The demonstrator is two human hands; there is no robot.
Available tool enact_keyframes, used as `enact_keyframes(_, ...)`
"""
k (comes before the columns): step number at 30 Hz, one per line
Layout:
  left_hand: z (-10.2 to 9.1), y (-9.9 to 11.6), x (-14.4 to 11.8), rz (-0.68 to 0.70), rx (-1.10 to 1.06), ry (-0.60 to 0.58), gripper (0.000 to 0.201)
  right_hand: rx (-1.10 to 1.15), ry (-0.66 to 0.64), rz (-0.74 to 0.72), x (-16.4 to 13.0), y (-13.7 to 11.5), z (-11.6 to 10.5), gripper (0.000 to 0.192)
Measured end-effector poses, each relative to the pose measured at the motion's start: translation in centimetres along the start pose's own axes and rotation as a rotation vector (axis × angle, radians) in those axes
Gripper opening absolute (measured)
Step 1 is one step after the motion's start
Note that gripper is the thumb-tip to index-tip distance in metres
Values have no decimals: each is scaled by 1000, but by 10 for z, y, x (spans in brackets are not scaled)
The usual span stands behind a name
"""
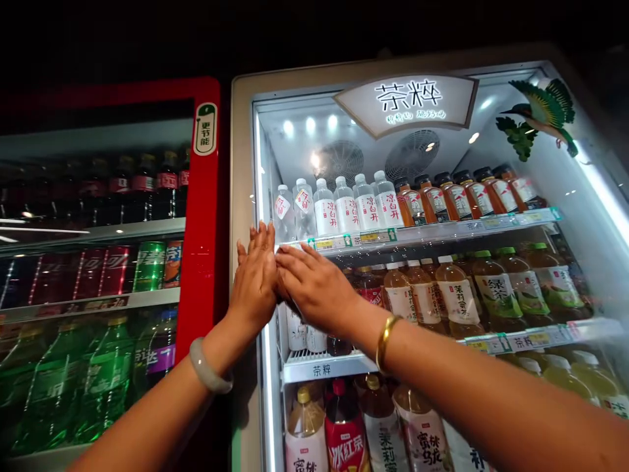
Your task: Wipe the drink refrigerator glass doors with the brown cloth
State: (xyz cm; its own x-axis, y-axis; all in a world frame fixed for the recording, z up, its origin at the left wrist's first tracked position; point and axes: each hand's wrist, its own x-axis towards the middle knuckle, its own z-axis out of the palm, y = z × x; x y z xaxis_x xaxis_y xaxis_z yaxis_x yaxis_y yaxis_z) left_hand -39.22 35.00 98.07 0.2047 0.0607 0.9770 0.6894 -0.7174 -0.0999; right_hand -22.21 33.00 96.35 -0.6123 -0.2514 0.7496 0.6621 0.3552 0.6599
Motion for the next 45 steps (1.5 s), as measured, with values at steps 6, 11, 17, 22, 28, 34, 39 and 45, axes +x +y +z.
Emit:
enact_keyframes(6,-15,-12,95,-104,20,67,62,-169,20,94,79,61,4,35)
enact_keyframes(11,-14,-13,127,29,48,91,61,-174,107,186,88,63,12,47)
enact_keyframes(17,-7,0,168,27,32,95,61,-250,104,214,110,109,-1,34)
enact_keyframes(22,10,8,174,62,64,119,62,-292,254,415,101,124,-4,29)
enact_keyframes(28,12,13,166,54,146,104,63,-264,166,215,105,131,-2,30)
enact_keyframes(34,13,16,164,98,230,80,66,-330,147,339,116,150,-9,27)
enact_keyframes(39,12,16,162,67,307,46,65,-368,157,351,108,136,-3,26)
enact_keyframes(45,14,18,161,55,361,27,68,-477,94,450,111,165,-26,24)
